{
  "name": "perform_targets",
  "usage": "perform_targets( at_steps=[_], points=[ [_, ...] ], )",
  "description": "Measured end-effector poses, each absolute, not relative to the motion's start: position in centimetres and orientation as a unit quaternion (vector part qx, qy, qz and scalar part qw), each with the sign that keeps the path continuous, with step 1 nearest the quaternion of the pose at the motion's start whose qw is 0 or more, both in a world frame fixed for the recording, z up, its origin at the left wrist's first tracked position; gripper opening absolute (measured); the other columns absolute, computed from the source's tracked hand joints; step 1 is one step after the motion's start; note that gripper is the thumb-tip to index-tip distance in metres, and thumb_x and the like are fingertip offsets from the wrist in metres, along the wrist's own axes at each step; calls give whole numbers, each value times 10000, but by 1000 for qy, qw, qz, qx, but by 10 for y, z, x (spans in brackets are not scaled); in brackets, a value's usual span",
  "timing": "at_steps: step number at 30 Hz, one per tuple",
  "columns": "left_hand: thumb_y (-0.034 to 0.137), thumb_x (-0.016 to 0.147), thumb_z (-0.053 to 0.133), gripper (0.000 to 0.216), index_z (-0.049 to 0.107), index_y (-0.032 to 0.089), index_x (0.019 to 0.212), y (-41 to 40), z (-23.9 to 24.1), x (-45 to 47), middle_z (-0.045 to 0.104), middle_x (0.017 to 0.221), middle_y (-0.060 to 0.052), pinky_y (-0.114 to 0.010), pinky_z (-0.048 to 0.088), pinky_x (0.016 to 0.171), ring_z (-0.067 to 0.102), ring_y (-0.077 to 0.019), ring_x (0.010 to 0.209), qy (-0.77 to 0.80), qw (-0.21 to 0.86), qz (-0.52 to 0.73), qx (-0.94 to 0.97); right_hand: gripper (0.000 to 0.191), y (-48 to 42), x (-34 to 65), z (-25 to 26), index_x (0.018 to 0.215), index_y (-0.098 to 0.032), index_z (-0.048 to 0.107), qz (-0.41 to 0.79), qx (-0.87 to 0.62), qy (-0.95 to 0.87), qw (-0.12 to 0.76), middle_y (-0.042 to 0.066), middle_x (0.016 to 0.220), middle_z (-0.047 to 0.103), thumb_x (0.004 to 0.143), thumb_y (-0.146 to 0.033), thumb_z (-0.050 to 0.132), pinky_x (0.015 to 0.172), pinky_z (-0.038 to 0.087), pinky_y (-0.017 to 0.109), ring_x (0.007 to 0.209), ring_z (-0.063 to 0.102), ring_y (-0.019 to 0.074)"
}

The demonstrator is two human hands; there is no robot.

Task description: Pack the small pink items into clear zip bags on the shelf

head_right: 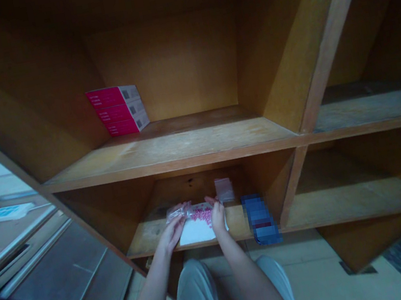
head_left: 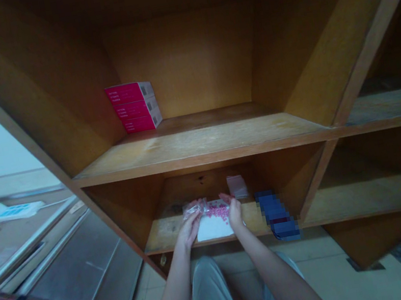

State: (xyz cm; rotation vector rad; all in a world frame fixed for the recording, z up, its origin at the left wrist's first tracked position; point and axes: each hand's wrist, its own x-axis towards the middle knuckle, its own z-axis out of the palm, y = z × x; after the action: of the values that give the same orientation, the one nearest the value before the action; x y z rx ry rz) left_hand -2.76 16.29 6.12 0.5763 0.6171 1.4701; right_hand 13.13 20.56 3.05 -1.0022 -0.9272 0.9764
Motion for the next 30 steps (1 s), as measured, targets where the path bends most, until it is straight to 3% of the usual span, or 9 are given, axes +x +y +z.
perform_targets(
  at_steps=[10,14,17,24,30],
  points=[
    [-6,664,579,329,576,133,962,160,62,-25,612,1057,-89,-255,439,873,548,-182,1024,279,667,648,241,416,190,132,52,839,-129,622,408,-427,-400,701,121,917,651,802,-324,256,818,407,333,872,586,197],
    [11,680,582,312,571,148,961,160,62,-25,629,1012,-68,-242,441,868,574,-155,976,287,664,647,241,308,181,129,69,829,-151,598,340,-443,-448,699,93,909,643,784,-349,366,830,392,320,881,568,186],
    [23,685,588,323,562,157,978,160,60,-26,630,1011,-59,-244,437,879,566,-149,989,290,663,647,241,228,177,121,80,767,-163,563,337,-457,-460,683,77,837,641,741,-366,460,756,426,301,799,581,178],
    [57,674,616,382,527,162,1031,160,61,-25,608,1068,-71,-310,402,936,540,-175,1038,261,656,654,272,339,167,95,86,697,-164,496,506,-474,-451,562,7,548,579,624,-481,593,410,397,226,466,543,141],
    [122,666,648,360,542,131,1009,159,61,-25,613,1054,-91,-317,370,962,550,-179,1020,258,664,648,269,270,165,91,88,777,-179,477,534,-412,-412,613,-26,559,572,618,-349,613,417,423,211,434,527,105]
  ],
)
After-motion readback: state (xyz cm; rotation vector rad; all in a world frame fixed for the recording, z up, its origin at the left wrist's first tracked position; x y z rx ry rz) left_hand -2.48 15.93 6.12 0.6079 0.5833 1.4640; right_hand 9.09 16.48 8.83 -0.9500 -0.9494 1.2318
